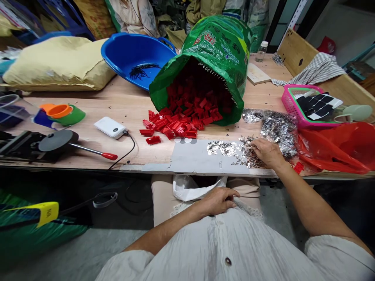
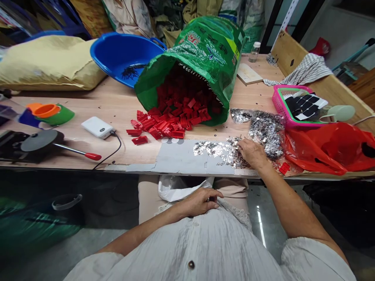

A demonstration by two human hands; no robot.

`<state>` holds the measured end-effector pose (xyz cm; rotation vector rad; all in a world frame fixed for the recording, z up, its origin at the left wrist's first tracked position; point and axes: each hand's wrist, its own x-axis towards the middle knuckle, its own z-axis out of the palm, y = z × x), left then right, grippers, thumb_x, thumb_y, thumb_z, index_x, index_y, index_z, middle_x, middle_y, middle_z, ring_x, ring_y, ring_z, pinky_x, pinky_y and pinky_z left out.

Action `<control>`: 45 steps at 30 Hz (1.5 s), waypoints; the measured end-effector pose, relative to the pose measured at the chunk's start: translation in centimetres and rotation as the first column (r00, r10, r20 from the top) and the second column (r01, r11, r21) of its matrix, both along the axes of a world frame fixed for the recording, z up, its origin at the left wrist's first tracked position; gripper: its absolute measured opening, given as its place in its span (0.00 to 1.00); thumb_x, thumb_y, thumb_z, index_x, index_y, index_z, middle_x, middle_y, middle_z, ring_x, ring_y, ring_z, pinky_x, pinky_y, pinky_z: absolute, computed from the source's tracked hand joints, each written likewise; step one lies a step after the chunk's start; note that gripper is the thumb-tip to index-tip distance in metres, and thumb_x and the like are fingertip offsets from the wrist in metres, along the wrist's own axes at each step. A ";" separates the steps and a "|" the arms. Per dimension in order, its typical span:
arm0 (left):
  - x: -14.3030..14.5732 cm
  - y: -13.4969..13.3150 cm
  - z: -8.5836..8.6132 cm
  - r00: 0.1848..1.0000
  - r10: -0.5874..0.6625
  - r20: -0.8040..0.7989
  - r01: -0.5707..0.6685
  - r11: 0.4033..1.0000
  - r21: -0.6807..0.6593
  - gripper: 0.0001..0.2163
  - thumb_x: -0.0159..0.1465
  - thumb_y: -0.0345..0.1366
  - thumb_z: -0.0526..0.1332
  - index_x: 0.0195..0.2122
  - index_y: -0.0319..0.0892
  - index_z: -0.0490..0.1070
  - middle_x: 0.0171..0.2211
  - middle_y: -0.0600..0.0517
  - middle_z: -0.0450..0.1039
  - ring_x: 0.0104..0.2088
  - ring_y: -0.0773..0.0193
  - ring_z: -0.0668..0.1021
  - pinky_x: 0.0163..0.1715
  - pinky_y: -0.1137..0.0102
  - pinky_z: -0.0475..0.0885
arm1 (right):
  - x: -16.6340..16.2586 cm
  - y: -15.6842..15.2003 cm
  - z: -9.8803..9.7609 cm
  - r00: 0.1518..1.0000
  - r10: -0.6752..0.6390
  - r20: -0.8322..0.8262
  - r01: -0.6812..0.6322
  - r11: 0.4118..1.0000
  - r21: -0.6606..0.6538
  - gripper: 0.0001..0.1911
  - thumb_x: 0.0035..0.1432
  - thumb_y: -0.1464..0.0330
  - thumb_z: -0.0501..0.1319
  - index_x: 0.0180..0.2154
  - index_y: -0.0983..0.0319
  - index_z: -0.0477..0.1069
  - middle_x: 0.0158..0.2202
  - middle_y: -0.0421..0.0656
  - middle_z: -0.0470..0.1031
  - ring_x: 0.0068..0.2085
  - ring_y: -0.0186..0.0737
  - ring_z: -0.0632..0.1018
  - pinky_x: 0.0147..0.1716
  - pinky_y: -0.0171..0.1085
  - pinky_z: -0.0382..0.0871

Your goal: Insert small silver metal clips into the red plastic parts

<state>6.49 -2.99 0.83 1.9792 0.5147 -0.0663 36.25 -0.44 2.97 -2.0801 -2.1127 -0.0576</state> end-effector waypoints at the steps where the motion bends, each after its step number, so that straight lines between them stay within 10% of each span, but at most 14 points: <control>1: 0.0 0.0 0.0 1.000 0.000 0.002 0.000 1.000 -0.002 0.17 0.62 0.36 0.64 0.54 0.44 0.73 0.42 0.48 0.79 0.42 0.59 0.78 0.42 0.69 0.69 | -0.1 -0.3 0.0 1.000 0.014 0.001 -0.014 1.000 -0.005 0.13 0.65 0.68 0.55 0.46 0.56 0.75 0.47 0.45 0.78 0.46 0.45 0.77 0.39 0.39 0.67; 35: 0.0 0.2 -0.5 0.993 0.071 0.098 -0.061 0.993 -0.103 0.16 0.61 0.34 0.63 0.50 0.44 0.75 0.37 0.50 0.78 0.37 0.63 0.77 0.39 0.71 0.68 | 1.2 1.8 -0.2 0.984 -0.031 -0.178 0.019 0.997 -0.073 0.05 0.61 0.66 0.57 0.39 0.57 0.69 0.33 0.42 0.78 0.34 0.43 0.75 0.35 0.38 0.60; 41: 2.8 2.8 1.9 0.865 0.456 0.210 -0.255 0.760 -0.598 0.18 0.59 0.47 0.65 0.43 0.40 0.69 0.25 0.55 0.71 0.24 0.69 0.74 0.24 0.75 0.65 | -1.1 0.9 2.5 0.920 0.051 -0.389 -0.082 0.994 -0.065 0.04 0.61 0.65 0.57 0.38 0.58 0.67 0.31 0.41 0.75 0.29 0.39 0.72 0.30 0.36 0.61; 45: 5.9 5.9 3.0 0.710 0.682 0.175 -0.426 0.614 -0.664 0.20 0.58 0.52 0.64 0.36 0.43 0.59 0.24 0.55 0.73 0.20 0.68 0.75 0.17 0.78 0.59 | -3.3 -0.1 4.1 0.875 0.182 -0.448 -0.219 0.975 -0.033 0.03 0.62 0.67 0.56 0.38 0.59 0.67 0.31 0.41 0.75 0.28 0.37 0.72 0.29 0.35 0.61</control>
